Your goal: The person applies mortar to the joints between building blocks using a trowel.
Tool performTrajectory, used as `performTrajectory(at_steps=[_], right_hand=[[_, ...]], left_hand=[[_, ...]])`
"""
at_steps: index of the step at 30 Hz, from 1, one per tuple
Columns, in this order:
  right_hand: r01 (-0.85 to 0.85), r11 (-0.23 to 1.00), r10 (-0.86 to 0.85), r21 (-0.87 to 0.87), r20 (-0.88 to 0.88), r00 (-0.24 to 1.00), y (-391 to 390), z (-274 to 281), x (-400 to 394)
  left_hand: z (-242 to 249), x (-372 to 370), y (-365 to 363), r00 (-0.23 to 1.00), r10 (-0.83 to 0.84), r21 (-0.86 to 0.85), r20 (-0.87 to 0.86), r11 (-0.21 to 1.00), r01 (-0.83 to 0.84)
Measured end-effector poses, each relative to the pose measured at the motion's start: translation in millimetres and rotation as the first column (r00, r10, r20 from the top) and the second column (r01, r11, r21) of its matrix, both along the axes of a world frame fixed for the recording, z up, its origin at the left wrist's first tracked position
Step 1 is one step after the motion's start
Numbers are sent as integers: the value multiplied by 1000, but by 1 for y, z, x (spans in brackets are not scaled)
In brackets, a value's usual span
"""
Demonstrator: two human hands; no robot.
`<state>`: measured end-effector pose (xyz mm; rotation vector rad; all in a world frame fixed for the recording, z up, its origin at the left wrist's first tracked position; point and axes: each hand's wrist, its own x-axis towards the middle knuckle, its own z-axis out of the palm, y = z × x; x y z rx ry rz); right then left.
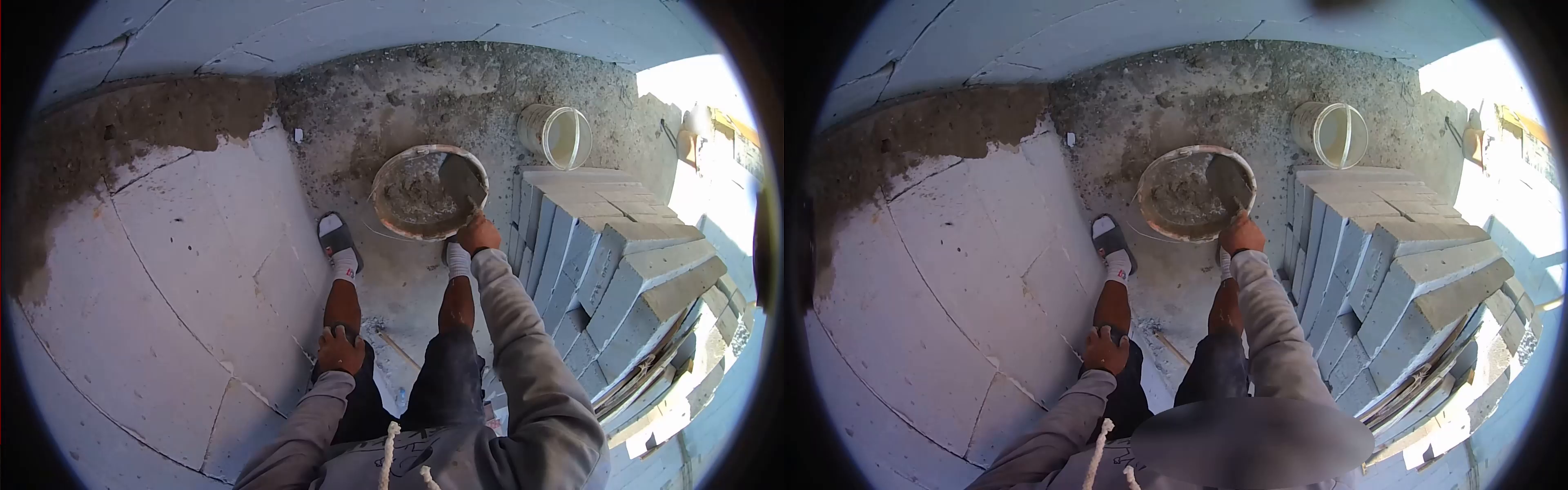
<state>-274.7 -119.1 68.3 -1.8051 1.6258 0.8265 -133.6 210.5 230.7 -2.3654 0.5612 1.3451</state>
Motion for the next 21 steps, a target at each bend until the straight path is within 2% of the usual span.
performTrajectory(at_steps=[3,4,7,10,12,16,21], right_hand=[[-42,994,38,96,49,998,1,-26,12],[8,990,-18,141,66,998,3,-36,16],[30,983,-59,181,153,986,14,-53,15],[17,988,-55,151,252,966,15,-60,-2],[23,989,-68,147,307,949,21,-57,-19],[-63,997,34,50,440,898,23,-24,-49],[-12,994,-35,105,432,901,14,1,-54]], left_hand=[[-4,-8,-1,999,-35,5,42,999,35],[-4,-10,0,998,-45,4,44,999,44],[-5,-12,-2,996,-69,15,52,998,68],[-7,-14,-5,996,-75,22,50,997,74],[-5,-15,-5,995,-85,24,48,996,84],[-5,-16,-7,997,-44,50,56,998,41],[-6,-15,-11,998,23,42,52,999,-25]])
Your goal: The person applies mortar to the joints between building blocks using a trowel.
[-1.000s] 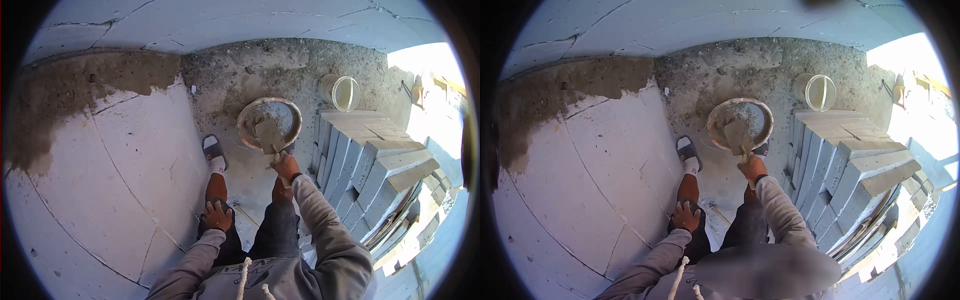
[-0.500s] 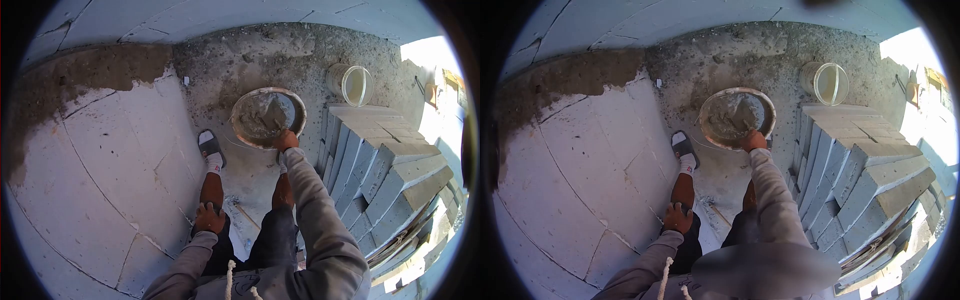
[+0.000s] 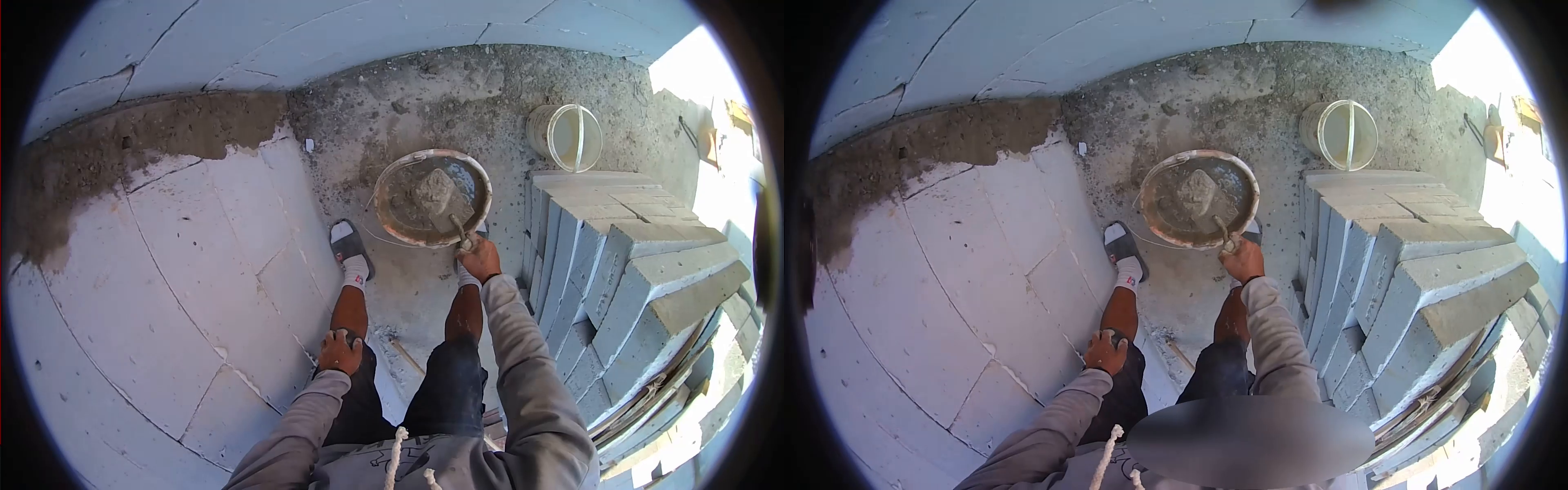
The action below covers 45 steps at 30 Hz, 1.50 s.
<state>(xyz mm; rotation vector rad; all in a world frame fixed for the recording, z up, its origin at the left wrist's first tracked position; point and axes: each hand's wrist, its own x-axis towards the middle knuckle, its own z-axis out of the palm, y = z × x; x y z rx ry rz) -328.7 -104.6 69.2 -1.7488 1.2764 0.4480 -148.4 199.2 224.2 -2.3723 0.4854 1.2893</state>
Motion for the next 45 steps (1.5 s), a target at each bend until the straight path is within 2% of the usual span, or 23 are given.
performTrajectory(at_steps=[3,7,10,12,14,16,18,19,20,21,22,23,24,26,29,31,33,34,35,36,38,41,45], right_hand=[[271,914,-340,303,208,917,17,18,-3],[455,547,-750,702,169,640,9,116,14],[447,444,-847,777,200,493,1,178,28],[604,399,-916,690,273,294,1,221,53],[677,389,-919,625,312,240,16,217,79],[756,652,-660,46,526,537,24,209,124],[740,661,-599,-125,506,621,34,253,202],[658,653,-476,-374,473,741,60,227,241],[567,726,-420,-390,402,814,80,242,296],[331,933,-239,-139,450,861,85,273,343],[62,985,46,-163,582,812,103,289,384],[95,950,134,-297,664,735,121,345,402],[131,966,89,-225,758,646,135,388,403],[-16,999,34,-30,826,562,158,429,385],[-120,993,73,12,731,678,171,376,344],[-35,999,6,34,628,778,154,313,294],[116,989,-57,-91,490,870,137,228,234],[154,976,-83,-155,385,919,126,180,201],[143,990,-138,-17,175,975,102,145,170],[171,985,-169,35,-57,984,76,123,141],[264,964,-257,34,-146,955,45,79,85],[253,967,-235,22,-305,923,13,32,47],[259,966,-252,-19,-309,917,-10,-21,48]], left_hand=[[8,0,10,994,101,-68,-47,992,-104],[44,3,-19,983,168,-229,-73,957,-181],[65,11,-35,973,195,-339,-126,913,-227],[74,19,-38,966,172,-444,-195,862,-243],[85,29,-37,930,208,-444,-302,833,-330],[90,44,-30,931,199,-469,-307,820,-329],[104,62,-23,867,344,-397,-360,784,-476],[102,69,-6,869,350,-462,-349,743,-484],[98,89,4,874,338,-465,-348,748,-474],[96,102,16,929,237,-419,-285,841,-343],[101,105,29,962,133,-358,-240,908,-215],[108,112,42,941,-335,-662,47,695,281],[102,116,41,938,-342,-672,51,683,285],[109,91,56,951,-304,-604,-50,768,213],[86,77,40,949,-282,-523,-141,835,170],[73,69,37,952,-238,-430,-192,892,136],[73,60,23,954,-204,-359,-219,926,116],[91,58,-3,948,-100,-326,-302,945,-4],[98,51,-17,922,4,-280,-388,952,-122],[90,43,-18,908,-8,-266,-419,957,-115],[75,27,-14,890,120,-299,-439,915,-271],[54,28,-14,863,189,-247,-469,909,-334],[33,30,-3,876,228,-226,-426,910,-347]])
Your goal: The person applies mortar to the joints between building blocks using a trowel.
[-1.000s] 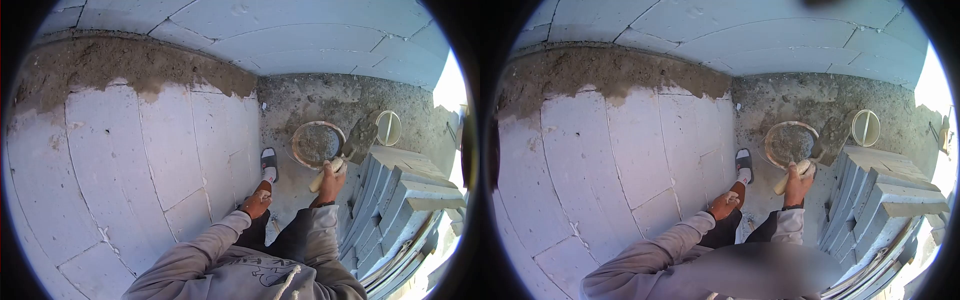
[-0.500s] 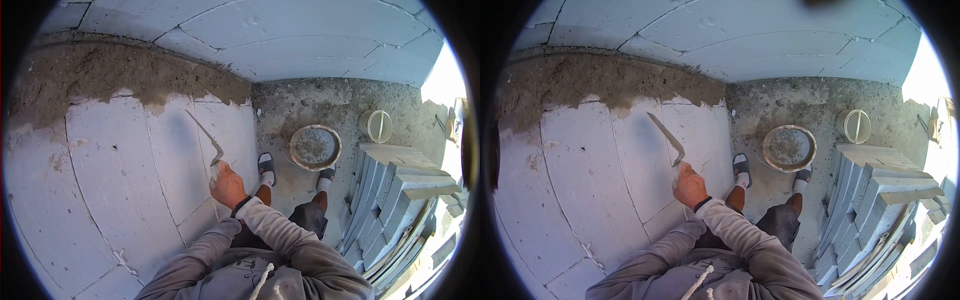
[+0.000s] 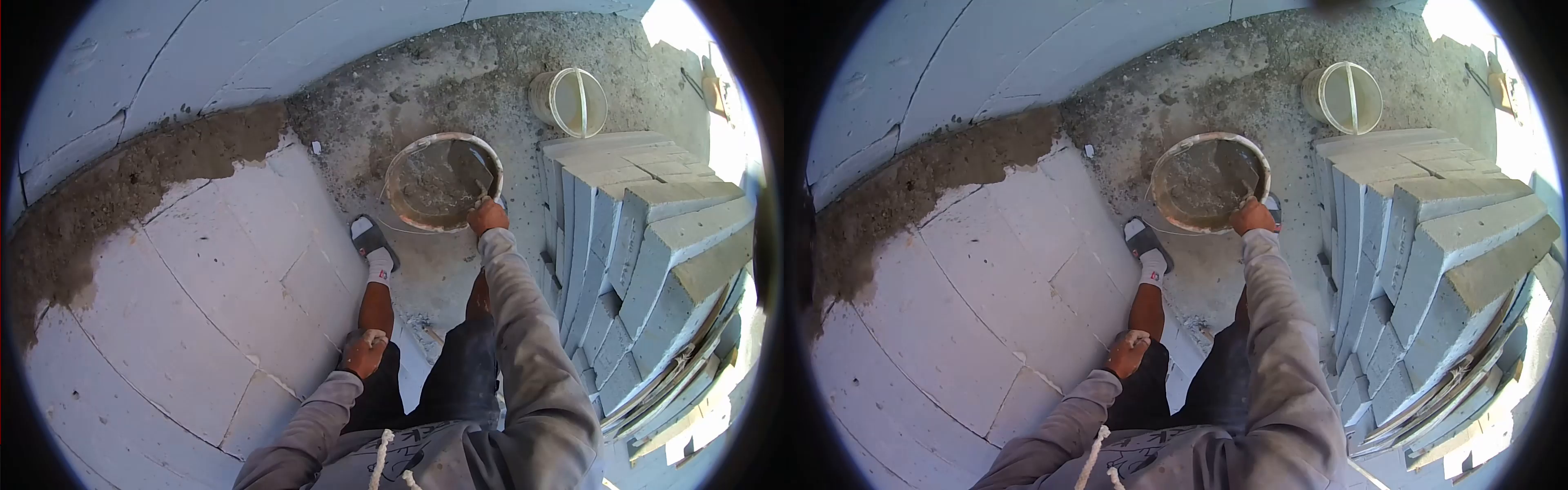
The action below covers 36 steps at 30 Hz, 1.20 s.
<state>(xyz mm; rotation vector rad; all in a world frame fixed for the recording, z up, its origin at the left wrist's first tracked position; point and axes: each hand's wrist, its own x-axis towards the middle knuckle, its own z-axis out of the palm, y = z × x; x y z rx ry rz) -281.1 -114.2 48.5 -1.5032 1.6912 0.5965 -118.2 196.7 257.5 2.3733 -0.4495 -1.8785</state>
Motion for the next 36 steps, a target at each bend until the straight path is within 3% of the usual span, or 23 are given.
performTrajectory(at_steps=[3,6,7,9,12,15,16,17,19,21,23,24,25,27,30,31,33,35,36], right_hand=[[-42,998,35,48,134,990,8,-35,2],[-124,985,101,124,177,979,28,-74,10],[-131,983,105,131,184,977,26,-72,10],[20,983,-77,185,308,948,20,-52,0],[13,987,-84,160,441,893,26,-53,-31],[31,999,-51,43,601,798,18,-5,-45],[78,964,-207,255,532,821,12,10,-45],[69,967,-197,247,544,816,7,28,-46],[210,885,-410,415,484,773,4,77,-37],[317,758,-628,570,506,591,4,117,-35],[365,621,-780,693,498,380,8,138,-42],[330,630,-771,703,516,373,7,158,-36],[365,633,-773,682,534,342,1,182,-36],[414,646,-762,642,571,304,-9,210,-27],[636,690,-640,344,700,316,-1,237,10],[634,696,-632,338,707,318,-1,240,30],[536,813,-246,-228,701,670,5,246,79],[349,709,-43,-613,456,889,32,227,155],[325,837,-123,-441,427,896,38,267,214]], left_hand=[[-13,6,7,998,18,119,52,993,-24],[-26,9,12,996,-38,102,78,994,30],[-28,8,12,996,-32,109,84,994,23],[-28,7,7,999,18,178,51,984,-26],[-20,0,-10,998,9,126,54,992,-16],[-11,-8,-23,997,-32,56,70,998,28],[-4,-13,-26,997,-26,50,75,998,22],[0,-15,-31,998,20,44,53,999,-22],[7,-14,-42,997,54,2,47,999,-54],[13,-18,-40,993,26,-119,116,993,-12],[31,-16,-56,988,2,-81,153,997,11],[50,-14,-74,993,64,3,97,998,-65],[57,-11,-71,991,67,-10,117,998,-66],[61,-8,-67,990,38,-208,136,978,-9],[98,10,-68,993,79,-254,91,966,-53],[104,19,-64,991,105,-268,85,960,-78],[106,35,-38,985,123,-296,119,951,-83],[120,60,-21,966,228,-160,121,965,-208],[128,72,-11,967,190,-132,171,977,-169]])
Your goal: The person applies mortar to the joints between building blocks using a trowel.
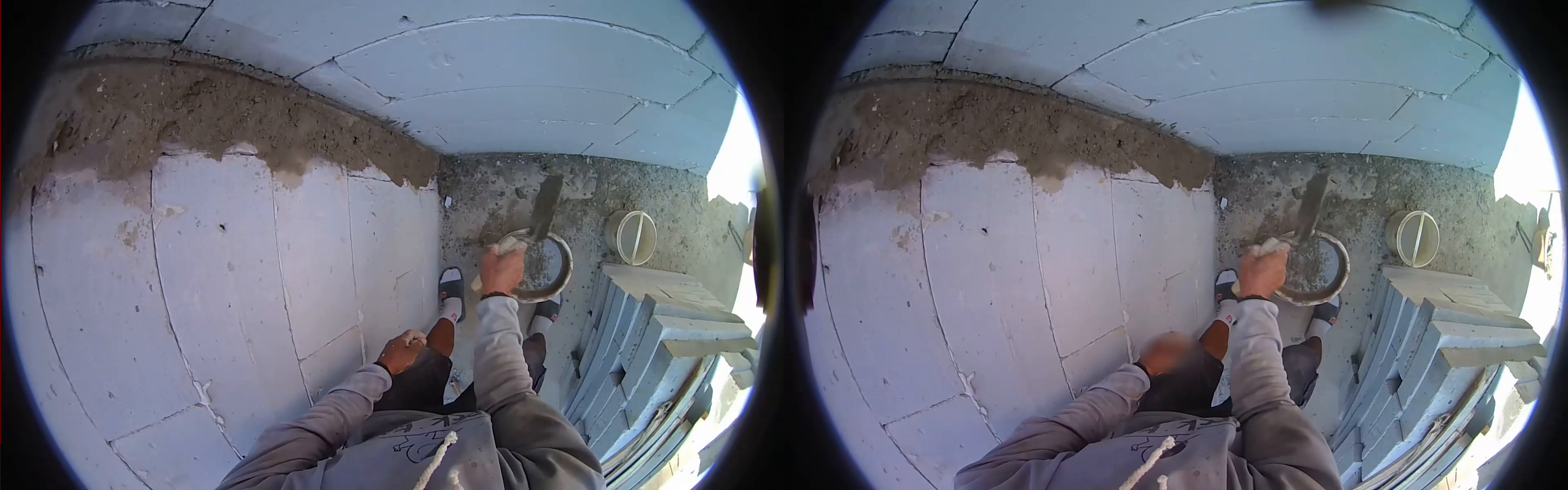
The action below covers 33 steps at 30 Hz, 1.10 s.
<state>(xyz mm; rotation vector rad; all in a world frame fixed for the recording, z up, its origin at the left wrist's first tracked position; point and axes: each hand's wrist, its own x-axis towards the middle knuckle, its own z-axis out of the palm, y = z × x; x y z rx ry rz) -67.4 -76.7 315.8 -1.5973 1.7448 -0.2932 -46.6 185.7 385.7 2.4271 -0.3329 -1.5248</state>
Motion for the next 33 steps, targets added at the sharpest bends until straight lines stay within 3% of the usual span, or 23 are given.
performTrajectory(at_steps=[1,2,3,4,5,6,7,8,11,12,13,14,16,18,22,24,25,28,29,31,33], right_hand=[[-144,985,152,-91,88,984,26,-6,59],[-501,860,461,97,273,844,29,34,111],[-637,764,627,-103,351,695,59,73,151],[-583,751,656,-310,443,611,85,125,163],[-548,774,620,-318,559,551,98,172,158],[-582,785,567,-212,625,537,113,195,144],[-607,785,512,-124,682,523,118,209,133],[-607,782,525,-142,674,520,120,209,120],[-726,687,556,-34,669,494,112,160,70],[-708,706,545,-19,652,527,99,144,55],[-669,742,506,53,611,610,89,120,43],[-624,772,466,122,560,685,79,92,34],[-517,791,415,328,334,847,59,33,23],[-355,841,242,407,304,921,46,-6,24],[-218,895,55,388,389,919,48,-43,75],[-152,755,-149,638,392,908,58,-76,123],[-153,753,-152,639,397,905,62,-82,145],[-93,589,-468,803,433,771,63,-91,212],[-102,586,-467,804,438,769,62,-113,237],[-140,857,-126,496,464,877,75,-172,277],[-165,830,-165,533,517,840,69,-137,285]], left_hand=[[9,15,7,1000,0,5,-4,1000,0],[19,19,15,991,131,53,-21,990,-129],[27,24,21,967,252,98,-30,964,-248],[-17,18,82,970,239,86,-43,968,-235],[-65,25,111,962,273,-155,-31,949,-274],[-92,10,176,949,315,-387,-27,872,-300],[-76,13,146,949,313,-407,-30,864,-297],[-56,0,119,983,179,-431,37,891,-146],[23,-11,29,939,-219,-404,265,859,315],[17,-18,17,976,-207,-179,74,960,217],[12,-28,9,985,-135,82,-112,986,144],[18,-36,-1,984,-136,85,-111,986,146],[43,-56,-19,966,-8,-113,-259,993,-22],[44,-63,-14,966,7,-85,-258,996,-30],[42,-59,29,977,69,-1,-202,997,-71],[34,-51,61,966,188,-3,-176,982,-191],[33,-46,78,968,186,-2,-170,982,-189],[23,-35,122,954,281,-4,-100,959,-283],[19,-34,138,968,237,-46,-85,969,-241],[13,-32,158,977,201,-78,-66,975,-206],[14,-40,162,913,377,-9,-154,924,-383]])
